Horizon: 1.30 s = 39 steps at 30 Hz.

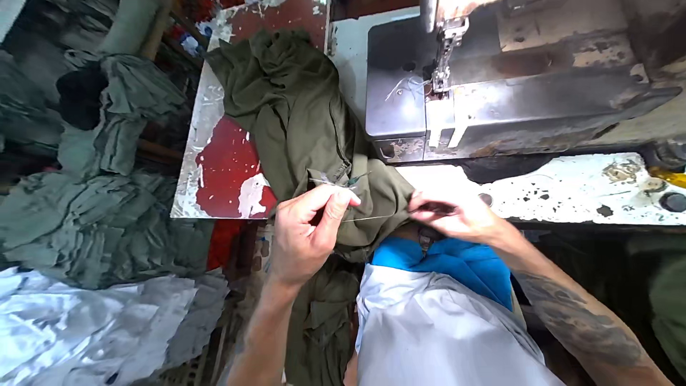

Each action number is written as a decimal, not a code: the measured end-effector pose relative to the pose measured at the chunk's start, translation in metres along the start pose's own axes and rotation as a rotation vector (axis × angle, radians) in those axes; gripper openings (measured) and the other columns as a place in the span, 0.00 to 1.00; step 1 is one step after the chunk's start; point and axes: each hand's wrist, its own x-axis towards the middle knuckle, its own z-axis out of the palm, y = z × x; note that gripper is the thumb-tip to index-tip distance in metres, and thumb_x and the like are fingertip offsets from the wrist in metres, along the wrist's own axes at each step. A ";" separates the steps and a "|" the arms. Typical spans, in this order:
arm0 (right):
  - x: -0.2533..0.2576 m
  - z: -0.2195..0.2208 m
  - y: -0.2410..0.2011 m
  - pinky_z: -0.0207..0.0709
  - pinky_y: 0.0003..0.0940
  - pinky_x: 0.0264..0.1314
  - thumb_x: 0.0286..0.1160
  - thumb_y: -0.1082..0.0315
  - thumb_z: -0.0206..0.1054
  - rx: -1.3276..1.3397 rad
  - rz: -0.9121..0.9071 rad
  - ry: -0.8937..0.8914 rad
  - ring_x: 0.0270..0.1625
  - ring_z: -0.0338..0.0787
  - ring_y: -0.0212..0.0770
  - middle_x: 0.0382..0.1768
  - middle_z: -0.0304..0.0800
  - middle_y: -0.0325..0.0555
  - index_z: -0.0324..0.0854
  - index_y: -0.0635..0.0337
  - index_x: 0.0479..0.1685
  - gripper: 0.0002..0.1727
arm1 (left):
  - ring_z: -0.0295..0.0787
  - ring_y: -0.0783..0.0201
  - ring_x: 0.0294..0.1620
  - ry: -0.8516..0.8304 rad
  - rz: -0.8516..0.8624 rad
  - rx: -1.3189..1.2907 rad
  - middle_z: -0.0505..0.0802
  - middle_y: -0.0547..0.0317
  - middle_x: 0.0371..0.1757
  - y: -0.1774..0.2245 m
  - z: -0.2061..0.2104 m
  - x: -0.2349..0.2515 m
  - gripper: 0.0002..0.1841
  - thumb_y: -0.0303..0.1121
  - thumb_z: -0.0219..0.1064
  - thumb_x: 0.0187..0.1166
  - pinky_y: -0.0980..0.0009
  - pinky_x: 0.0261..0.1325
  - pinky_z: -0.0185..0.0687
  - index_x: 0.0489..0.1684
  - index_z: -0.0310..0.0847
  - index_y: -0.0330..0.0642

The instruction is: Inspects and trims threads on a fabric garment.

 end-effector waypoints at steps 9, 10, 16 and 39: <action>-0.018 -0.009 -0.011 0.71 0.07 0.31 0.66 0.80 0.65 0.150 0.157 0.252 0.29 0.76 0.13 0.39 0.89 0.38 0.84 0.68 0.40 0.06 | 0.88 0.62 0.41 -0.013 0.065 0.282 0.94 0.58 0.36 -0.007 0.063 -0.028 0.19 0.48 0.73 0.75 0.65 0.43 0.80 0.50 0.94 0.41; -0.016 -0.008 -0.015 0.70 0.07 0.30 0.66 0.80 0.65 0.165 0.169 0.262 0.27 0.74 0.13 0.36 0.87 0.36 0.84 0.67 0.40 0.07 | 0.87 0.62 0.37 0.037 0.071 0.314 0.93 0.58 0.34 -0.003 0.073 -0.028 0.25 0.54 0.76 0.69 0.65 0.38 0.78 0.52 0.93 0.41; 0.000 -0.014 -0.026 0.63 0.09 0.21 0.67 0.79 0.61 0.157 0.271 0.328 0.20 0.70 0.16 0.26 0.81 0.32 0.83 0.62 0.40 0.08 | 0.85 0.81 0.35 0.036 -0.105 -0.041 0.94 0.61 0.36 -0.001 0.085 -0.025 0.08 0.27 0.66 0.78 0.85 0.41 0.80 0.41 0.92 0.34; -0.011 0.016 -0.084 0.82 0.26 0.35 0.71 0.72 0.72 -0.387 0.182 0.388 0.33 0.89 0.36 0.38 0.92 0.52 0.90 0.68 0.60 0.18 | 0.81 0.80 0.27 -0.092 -0.445 -0.569 0.88 0.70 0.27 0.017 0.046 -0.006 0.12 0.27 0.60 0.85 0.85 0.31 0.77 0.32 0.88 0.45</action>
